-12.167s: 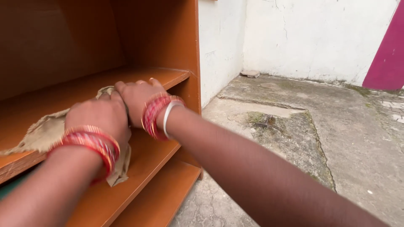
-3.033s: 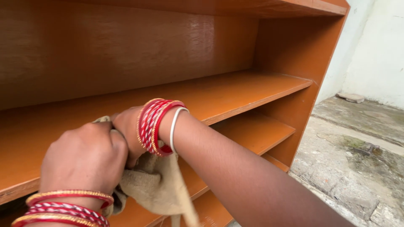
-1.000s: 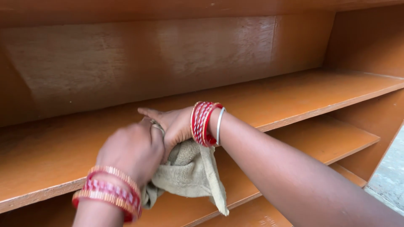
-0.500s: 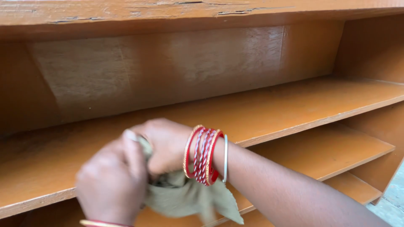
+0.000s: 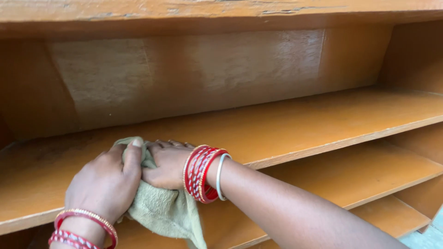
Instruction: The person cleans the shelves of a wooden cabinet by wiping the surfaces with a cloth, moving a broom aside to reach the back.
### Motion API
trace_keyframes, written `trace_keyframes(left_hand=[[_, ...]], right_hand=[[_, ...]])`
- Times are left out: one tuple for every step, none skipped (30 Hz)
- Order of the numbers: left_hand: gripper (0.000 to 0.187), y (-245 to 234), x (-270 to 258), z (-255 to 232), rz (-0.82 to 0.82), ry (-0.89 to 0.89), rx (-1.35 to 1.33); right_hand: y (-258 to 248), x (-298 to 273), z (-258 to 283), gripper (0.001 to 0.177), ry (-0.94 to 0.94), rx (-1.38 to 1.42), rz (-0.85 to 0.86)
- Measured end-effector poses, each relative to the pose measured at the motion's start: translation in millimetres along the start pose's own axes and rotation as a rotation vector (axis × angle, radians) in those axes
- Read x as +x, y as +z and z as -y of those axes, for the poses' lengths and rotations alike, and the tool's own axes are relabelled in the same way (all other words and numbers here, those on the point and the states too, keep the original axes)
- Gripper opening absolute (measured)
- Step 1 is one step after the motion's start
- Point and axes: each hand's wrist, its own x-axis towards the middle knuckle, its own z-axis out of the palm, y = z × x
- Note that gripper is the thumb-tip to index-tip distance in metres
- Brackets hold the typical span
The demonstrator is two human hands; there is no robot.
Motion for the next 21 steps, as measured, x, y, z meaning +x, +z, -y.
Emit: trace_keyframes(left_hand=[[0.059,2,-2,0,0.003,-0.007,-0.002],[0.060,1,-4,1,-0.013,-0.001,-0.001],[0.062,1,-6,1,-0.028,0.004,0.001],[0.062,-2,-9,1,-0.033,-0.003,0.004],[0.061,-5,-12,1,-0.071,-0.013,0.014],[0.060,-8,-16,1,-0.105,-0.023,0.026],[0.060,-11,-15,8,-0.108,-0.030,0.030],[0.058,-13,-13,14,-0.128,-0.040,0.050],[0.057,-15,-12,20,-0.148,-0.049,0.069],[0.057,-17,-13,26,-0.148,-0.061,0.072],[0.056,-18,-14,32,-0.162,-0.071,0.067],[0.055,-21,-14,39,-0.178,-0.080,0.068],[0.055,-22,-19,42,-0.178,-0.090,0.075],[0.052,-22,-23,44,-0.221,-0.089,0.046],[0.050,-22,-27,46,-0.264,-0.088,0.017],[0.050,-14,-33,48,-0.264,-0.091,0.024],[0.046,-6,-39,51,-0.369,-0.018,-0.026],[0.043,3,-44,53,-0.473,0.058,-0.078],[0.043,5,-48,47,-0.471,0.060,-0.073],[0.041,8,-53,40,-0.566,0.164,-0.103],[0.039,12,-57,34,-0.661,0.268,-0.132]], right_hand=[[1,-3,1,0.093,-0.001,-0.001,0.008],[1,-4,3,0.090,0.003,0.018,-0.016],[0,-6,6,0.087,0.008,0.037,-0.040],[1,-6,10,0.087,-0.001,0.038,-0.038],[1,-6,14,0.086,0.012,0.019,-0.038],[3,-6,19,0.085,0.025,0.002,-0.038],[6,-3,25,0.085,0.017,0.005,-0.034],[10,0,30,0.084,0.027,-0.010,-0.040],[13,2,35,0.084,0.038,-0.025,-0.046],[18,3,43,0.084,0.030,-0.024,-0.038],[23,3,51,0.082,0.031,-0.036,-0.068],[28,3,60,0.079,0.032,-0.044,-0.099],[30,-2,67,0.079,0.023,-0.039,-0.093],[31,-8,74,0.074,-0.001,-0.050,-0.160],[31,-13,81,0.069,-0.024,-0.060,-0.227],[33,-20,80,0.069,-0.027,-0.054,-0.226],[36,-26,78,0.066,-0.059,-0.106,-0.261],[38,-33,76,0.064,-0.086,-0.160,-0.299],[41,-38,70,0.064,-0.085,-0.155,-0.299],[43,-43,64,0.071,-0.154,-0.285,-0.374],[46,-49,57,0.080,-0.225,-0.415,-0.445]])
